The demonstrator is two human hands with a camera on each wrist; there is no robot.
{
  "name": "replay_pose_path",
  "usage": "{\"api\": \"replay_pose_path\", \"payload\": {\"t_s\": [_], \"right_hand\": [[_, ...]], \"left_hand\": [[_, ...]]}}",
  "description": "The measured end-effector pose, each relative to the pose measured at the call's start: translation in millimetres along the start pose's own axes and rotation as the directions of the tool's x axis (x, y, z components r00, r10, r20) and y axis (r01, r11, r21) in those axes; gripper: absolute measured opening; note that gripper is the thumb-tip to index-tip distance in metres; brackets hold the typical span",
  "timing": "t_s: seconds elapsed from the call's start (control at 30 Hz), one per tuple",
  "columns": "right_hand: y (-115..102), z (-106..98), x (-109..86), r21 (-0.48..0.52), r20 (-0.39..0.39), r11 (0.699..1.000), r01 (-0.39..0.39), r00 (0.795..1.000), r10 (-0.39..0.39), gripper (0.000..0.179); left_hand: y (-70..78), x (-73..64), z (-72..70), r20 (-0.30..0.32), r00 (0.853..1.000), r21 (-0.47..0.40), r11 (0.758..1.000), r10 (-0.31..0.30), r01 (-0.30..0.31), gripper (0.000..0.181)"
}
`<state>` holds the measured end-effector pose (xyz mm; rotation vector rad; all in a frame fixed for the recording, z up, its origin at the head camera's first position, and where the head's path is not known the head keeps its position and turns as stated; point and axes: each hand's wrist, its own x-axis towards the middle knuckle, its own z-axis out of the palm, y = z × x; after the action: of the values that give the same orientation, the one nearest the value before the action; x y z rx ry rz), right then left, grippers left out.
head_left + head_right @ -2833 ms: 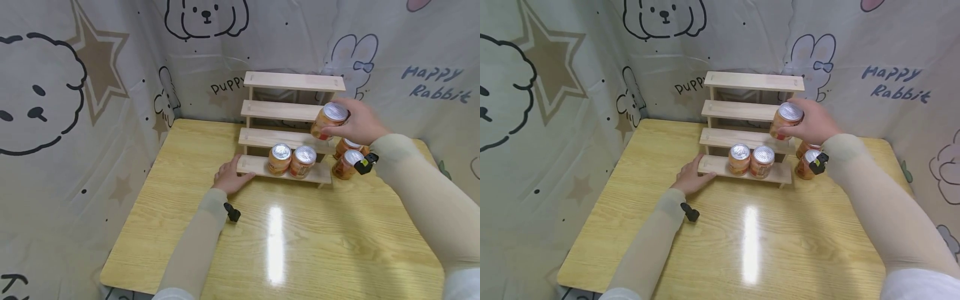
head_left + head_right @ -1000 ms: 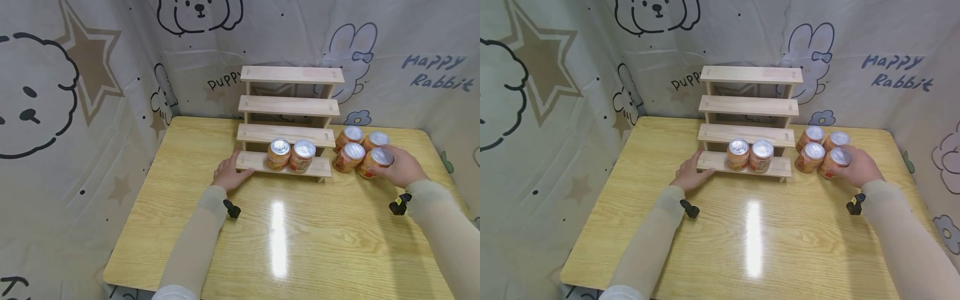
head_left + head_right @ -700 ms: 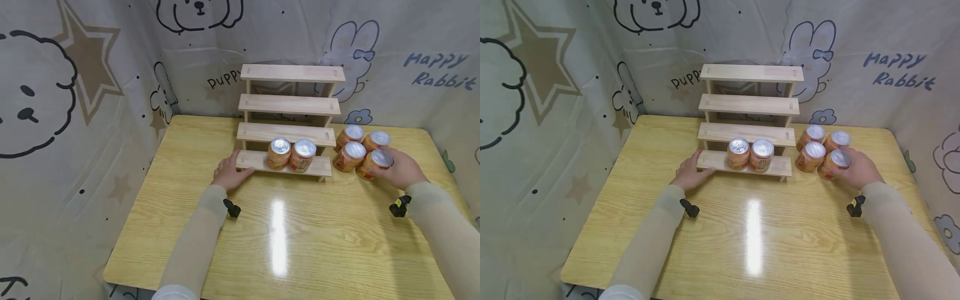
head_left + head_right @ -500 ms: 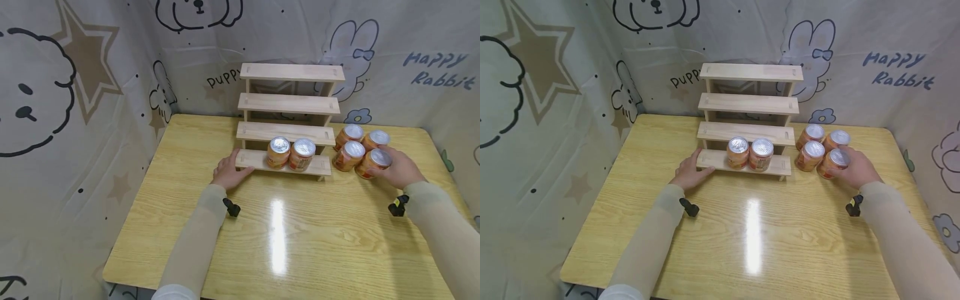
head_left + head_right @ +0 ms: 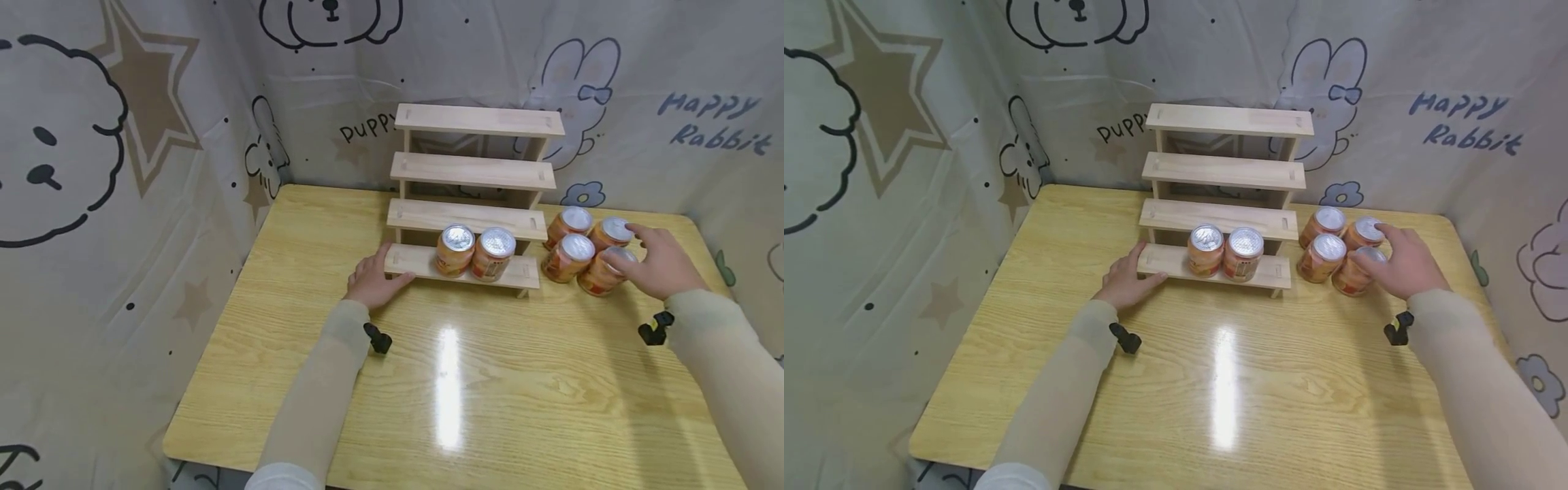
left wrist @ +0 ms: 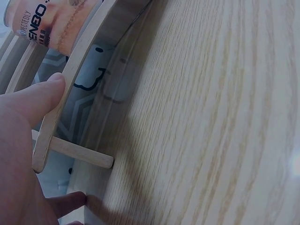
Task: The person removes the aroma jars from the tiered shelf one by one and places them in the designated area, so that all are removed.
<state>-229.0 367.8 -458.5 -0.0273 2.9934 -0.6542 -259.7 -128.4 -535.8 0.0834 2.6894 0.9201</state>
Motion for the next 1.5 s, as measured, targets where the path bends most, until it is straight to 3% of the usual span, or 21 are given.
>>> {"api": "replay_pose_path", "payload": {"t_s": [0.33,0.57,0.87,1.2,1.5], "right_hand": [[-52,-2,16.7,0.016,-0.005,0.994,0.11,0.994,-0.11,0.088],[-89,2,19.7,0.05,0.054,0.98,0.19,0.98,-0.193,0.09],[-132,27,30.6,0.088,0.15,0.949,0.304,0.937,-0.314,0.096],[-155,52,37.1,0.101,0.125,0.93,0.355,0.922,-0.366,0.098],[-160,59,38.9,0.055,0.15,0.943,0.329,0.931,-0.334,0.09]], "left_hand": [[-0.8,0.5,1.2,0.001,1.0,0.004,1.0,-0.003,0.003,0.096],[-0.3,1.0,0.6,0.01,1.0,0.012,1.0,-0.014,0.014,0.096],[-2.3,2.5,1.6,0.01,1.0,-0.004,1.0,-0.024,0.025,0.097],[-3.0,3.9,0.8,0.004,1.0,-0.014,1.0,-0.016,0.016,0.098],[0.5,0.1,-2.1,0.014,1.0,-0.01,1.0,-0.027,0.027,0.097]]}}
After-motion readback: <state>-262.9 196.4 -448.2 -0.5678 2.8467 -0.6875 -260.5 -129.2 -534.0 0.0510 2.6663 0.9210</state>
